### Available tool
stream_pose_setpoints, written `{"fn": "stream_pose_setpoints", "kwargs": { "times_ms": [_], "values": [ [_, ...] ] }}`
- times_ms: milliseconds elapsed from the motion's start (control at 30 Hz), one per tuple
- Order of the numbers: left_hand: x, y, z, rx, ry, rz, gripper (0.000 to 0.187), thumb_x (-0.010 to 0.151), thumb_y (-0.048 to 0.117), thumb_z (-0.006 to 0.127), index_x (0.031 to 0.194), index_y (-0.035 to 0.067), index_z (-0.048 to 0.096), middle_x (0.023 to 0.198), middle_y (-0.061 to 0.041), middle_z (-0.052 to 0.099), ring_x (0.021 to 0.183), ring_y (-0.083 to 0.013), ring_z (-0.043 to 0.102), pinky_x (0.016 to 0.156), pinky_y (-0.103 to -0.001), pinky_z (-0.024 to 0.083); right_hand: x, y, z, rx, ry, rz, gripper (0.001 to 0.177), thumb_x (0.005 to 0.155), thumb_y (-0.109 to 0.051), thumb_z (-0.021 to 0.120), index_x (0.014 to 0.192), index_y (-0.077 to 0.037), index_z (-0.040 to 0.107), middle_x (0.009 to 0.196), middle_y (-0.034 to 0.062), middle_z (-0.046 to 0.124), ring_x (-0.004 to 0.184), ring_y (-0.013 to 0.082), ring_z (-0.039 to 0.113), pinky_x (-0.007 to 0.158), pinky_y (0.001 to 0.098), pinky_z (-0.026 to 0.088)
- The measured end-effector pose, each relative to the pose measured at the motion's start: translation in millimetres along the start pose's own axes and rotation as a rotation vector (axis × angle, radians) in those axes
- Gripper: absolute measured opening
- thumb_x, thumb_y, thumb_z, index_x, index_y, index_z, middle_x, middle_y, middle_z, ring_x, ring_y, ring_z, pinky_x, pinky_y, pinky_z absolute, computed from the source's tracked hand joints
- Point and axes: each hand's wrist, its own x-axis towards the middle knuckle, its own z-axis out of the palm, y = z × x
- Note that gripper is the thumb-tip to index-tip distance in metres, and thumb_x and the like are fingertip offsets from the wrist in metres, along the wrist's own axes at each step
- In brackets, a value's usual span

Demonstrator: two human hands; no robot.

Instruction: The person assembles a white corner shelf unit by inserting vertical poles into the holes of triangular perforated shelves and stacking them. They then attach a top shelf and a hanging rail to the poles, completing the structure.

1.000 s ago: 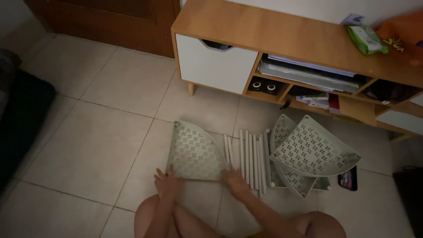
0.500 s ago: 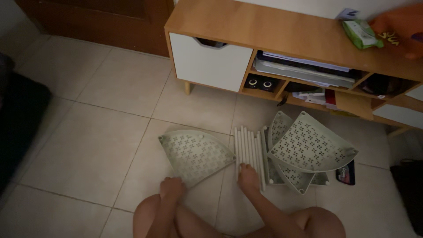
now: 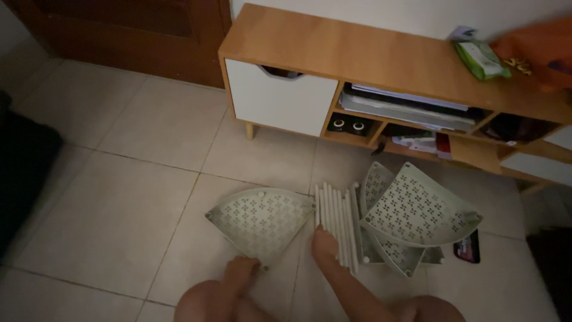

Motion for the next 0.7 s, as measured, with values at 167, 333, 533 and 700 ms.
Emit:
{"fn": "stream_pose_setpoints", "kwargs": {
  "times_ms": [167, 333, 533, 700],
  "values": [
    [3.1, -4.1, 14.7, -0.037, 0.080, 0.091, 0.032, 0.081, 0.020, 0.067, 0.113, 0.022, 0.071, 0.109, -0.009, 0.071, 0.108, -0.0342, 0.063, 0.090, -0.050, 0.051, -3.9, -4.6, -9.4, 0.267, -0.110, 0.137, 0.065, 0.086, -0.012, 0.074, 0.140, 0.001, 0.042, 0.106, 0.0210, 0.071, 0.092, 0.0335, 0.071, 0.081, 0.0434, 0.058],
    [1.5, 2.0, 3.0, -0.034, 0.015, 0.071, 0.036, 0.076, 0.018, 0.073, 0.112, 0.018, 0.069, 0.111, -0.010, 0.069, 0.111, -0.0349, 0.061, 0.092, -0.050, 0.050, 7.3, 20.6, -24.5, 0.680, -0.364, 0.271, 0.073, 0.086, -0.016, 0.076, 0.147, -0.003, 0.038, 0.107, 0.0178, 0.072, 0.090, 0.0287, 0.073, 0.076, 0.0392, 0.061],
    [-6.8, 14.2, -11.2, -0.046, 0.017, 0.008, 0.035, 0.081, 0.014, 0.069, 0.116, 0.014, 0.067, 0.113, -0.013, 0.069, 0.113, -0.0357, 0.061, 0.093, -0.050, 0.049, -18.6, 27.4, -35.9, 0.875, -0.595, 0.055, 0.053, 0.088, -0.020, 0.075, 0.134, -0.007, 0.053, 0.111, 0.0115, 0.071, 0.095, 0.0239, 0.072, 0.078, 0.0388, 0.062],
    [-12.8, 13.4, -11.9, -0.049, 0.086, -0.022, 0.038, 0.083, 0.007, 0.064, 0.121, 0.014, 0.067, 0.116, -0.014, 0.070, 0.113, -0.0354, 0.063, 0.096, -0.050, 0.050, -68.0, -28.2, -21.4, 0.837, -0.439, -0.202, 0.040, 0.088, -0.016, 0.074, 0.125, -0.006, 0.063, 0.109, 0.0120, 0.074, 0.094, 0.0221, 0.072, 0.078, 0.0365, 0.061]
  ]
}}
